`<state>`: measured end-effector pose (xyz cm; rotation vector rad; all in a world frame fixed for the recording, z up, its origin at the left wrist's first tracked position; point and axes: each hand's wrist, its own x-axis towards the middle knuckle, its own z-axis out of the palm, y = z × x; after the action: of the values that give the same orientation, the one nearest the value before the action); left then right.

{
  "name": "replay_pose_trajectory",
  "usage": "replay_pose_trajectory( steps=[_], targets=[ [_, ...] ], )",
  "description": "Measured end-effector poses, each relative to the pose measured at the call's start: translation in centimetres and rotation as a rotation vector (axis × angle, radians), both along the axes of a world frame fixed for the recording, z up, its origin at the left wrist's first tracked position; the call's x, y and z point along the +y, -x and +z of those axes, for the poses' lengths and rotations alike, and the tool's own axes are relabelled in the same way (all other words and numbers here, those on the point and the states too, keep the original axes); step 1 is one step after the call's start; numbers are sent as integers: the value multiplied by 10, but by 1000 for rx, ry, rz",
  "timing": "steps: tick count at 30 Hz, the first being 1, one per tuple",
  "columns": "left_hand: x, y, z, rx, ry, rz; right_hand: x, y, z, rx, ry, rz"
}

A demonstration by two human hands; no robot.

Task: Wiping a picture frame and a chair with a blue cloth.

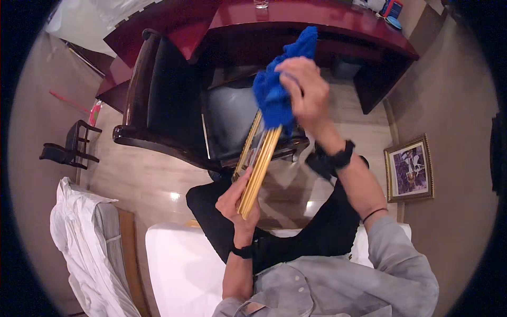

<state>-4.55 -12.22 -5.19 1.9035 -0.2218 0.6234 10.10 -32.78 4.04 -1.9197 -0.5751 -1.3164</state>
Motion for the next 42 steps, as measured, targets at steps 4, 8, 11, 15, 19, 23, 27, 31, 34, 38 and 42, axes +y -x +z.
replay_pose_trajectory(
  steps=[4,8,11,15,19,23,27,31,34,38,42],
  targets=[
    [-8,-12,-6,-178,20,35,-71,-76,16,40,49,-170],
    [-13,-4,-2,-202,59,-10,-146,-126,35,390,-66,-503],
    [-1,-8,-11,-114,101,15,-176,-116,43,272,-488,-425],
    [1,-5,11,1,22,-21,-113,-46,70,-32,-405,-248],
    [-1,-7,5,-141,17,51,-75,-46,68,-73,-143,-232],
    [-8,-11,6,-114,42,50,-79,-81,22,48,-21,-157],
    [-8,-13,12,-144,6,74,-59,-71,22,103,47,-227],
    [-9,-19,8,-127,86,91,-28,-43,10,70,1,-191],
    [-10,-13,7,-135,97,64,19,33,1,113,-61,-17],
    [3,-5,3,-94,30,28,45,83,-1,66,31,232],
    [1,-4,8,-49,46,-4,13,30,-5,18,21,-29]
  ],
)
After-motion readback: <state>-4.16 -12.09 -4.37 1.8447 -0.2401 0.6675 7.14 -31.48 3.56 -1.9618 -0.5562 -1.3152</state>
